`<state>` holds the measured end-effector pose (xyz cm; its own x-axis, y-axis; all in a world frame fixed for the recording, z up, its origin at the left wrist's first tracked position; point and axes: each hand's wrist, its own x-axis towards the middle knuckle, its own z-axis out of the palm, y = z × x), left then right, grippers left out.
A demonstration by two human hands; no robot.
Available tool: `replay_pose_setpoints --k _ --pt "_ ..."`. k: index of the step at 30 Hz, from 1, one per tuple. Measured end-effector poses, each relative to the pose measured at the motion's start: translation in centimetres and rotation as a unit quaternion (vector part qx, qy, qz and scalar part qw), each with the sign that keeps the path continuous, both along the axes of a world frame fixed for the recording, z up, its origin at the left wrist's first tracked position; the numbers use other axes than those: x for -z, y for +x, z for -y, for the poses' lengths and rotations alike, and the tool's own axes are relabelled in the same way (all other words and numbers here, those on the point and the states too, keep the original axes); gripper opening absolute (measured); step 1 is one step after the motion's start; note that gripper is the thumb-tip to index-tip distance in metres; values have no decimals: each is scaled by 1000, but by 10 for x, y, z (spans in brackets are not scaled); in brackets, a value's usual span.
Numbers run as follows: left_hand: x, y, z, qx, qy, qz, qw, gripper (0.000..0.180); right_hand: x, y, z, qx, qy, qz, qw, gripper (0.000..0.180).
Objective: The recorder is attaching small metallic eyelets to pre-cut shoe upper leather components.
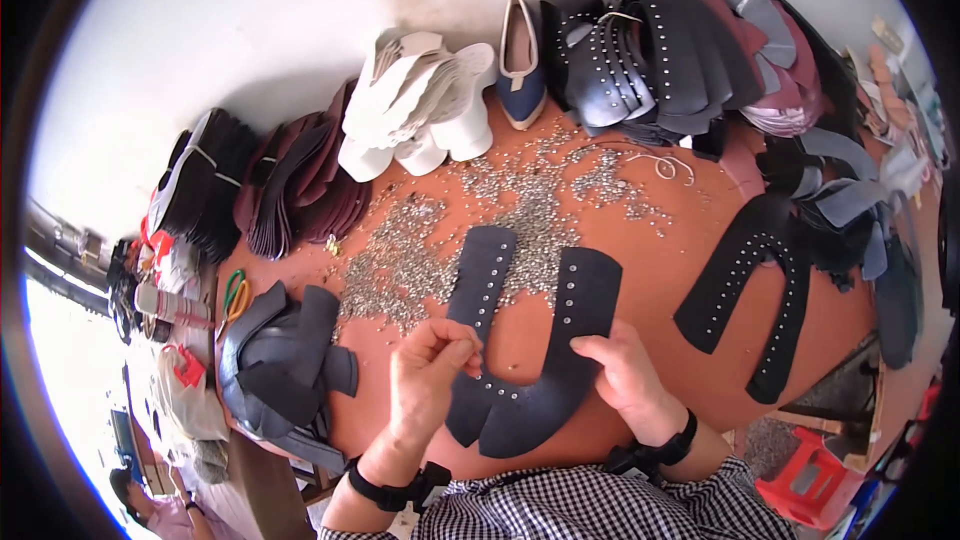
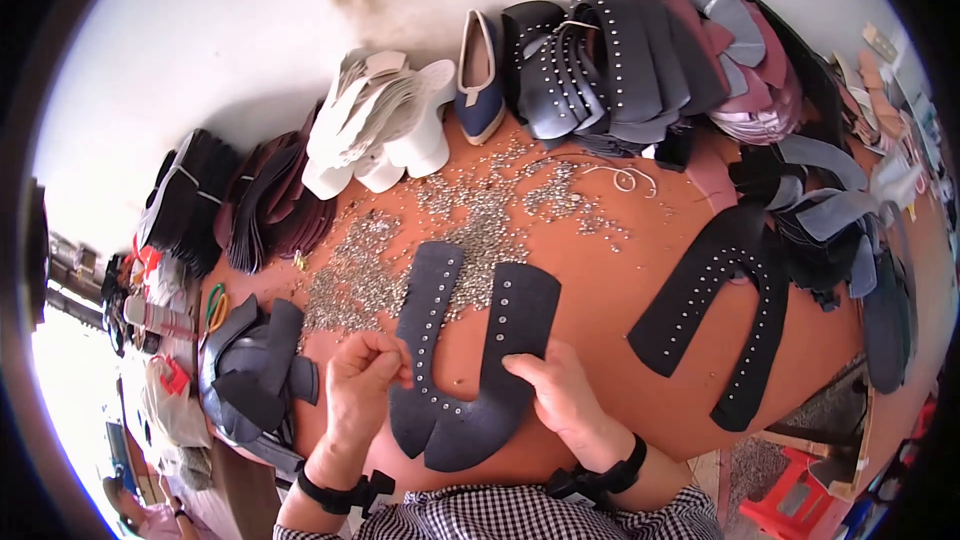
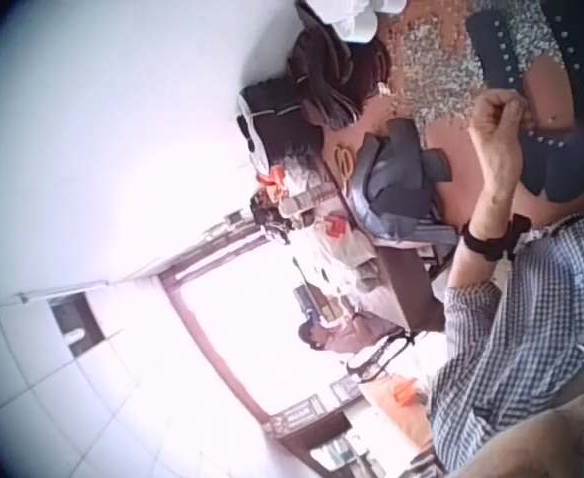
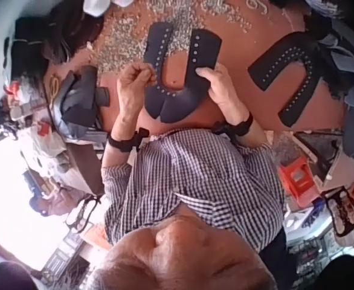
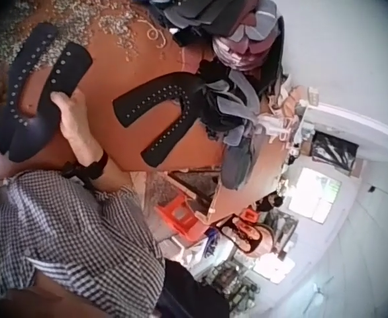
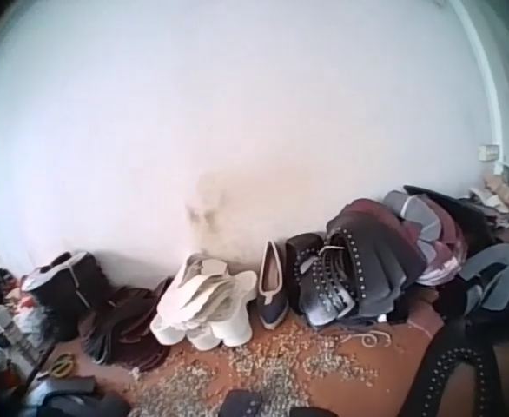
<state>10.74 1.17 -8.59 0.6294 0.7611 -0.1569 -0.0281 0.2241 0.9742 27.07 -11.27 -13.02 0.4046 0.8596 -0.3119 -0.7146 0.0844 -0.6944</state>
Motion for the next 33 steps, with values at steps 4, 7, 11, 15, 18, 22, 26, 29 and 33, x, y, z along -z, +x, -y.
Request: replay_pose_setpoints --k 4,7,11,15,18,22,26,29,33 --pt "4 31 25 47 80 -19 996 5 0 1 2 -1 3 -11 1000 32" --pt "13 41 31 62 223 -50 972 6 3 2 5 -2 14 -17 1000 30" --pt "20 41 33 69 299 -103 946 10 -1 2 5 -8 25 -32 999 28" --pt "8 44 33 61 75 -35 995 10 -2 2 5 -9 29 -33 999 26" --pt "8 43 31 77 216 -44 972 10 1 1 4 -14 33 -27 999 24" --pt "10 41 31 92 250 -66 961 10 0 1 4 -8 30 -26 999 20" --pt "11 45 35 75 223 -57 970 12 -2 0 4 -1 33 -24 999 19" --pt "15 50 37 68 218 -52 972 13 -5 -1 3 4 32 -11 999 18" --pt "20 54 39 29 113 -58 991 14 -3 -2 4 12 34 19 999 15"
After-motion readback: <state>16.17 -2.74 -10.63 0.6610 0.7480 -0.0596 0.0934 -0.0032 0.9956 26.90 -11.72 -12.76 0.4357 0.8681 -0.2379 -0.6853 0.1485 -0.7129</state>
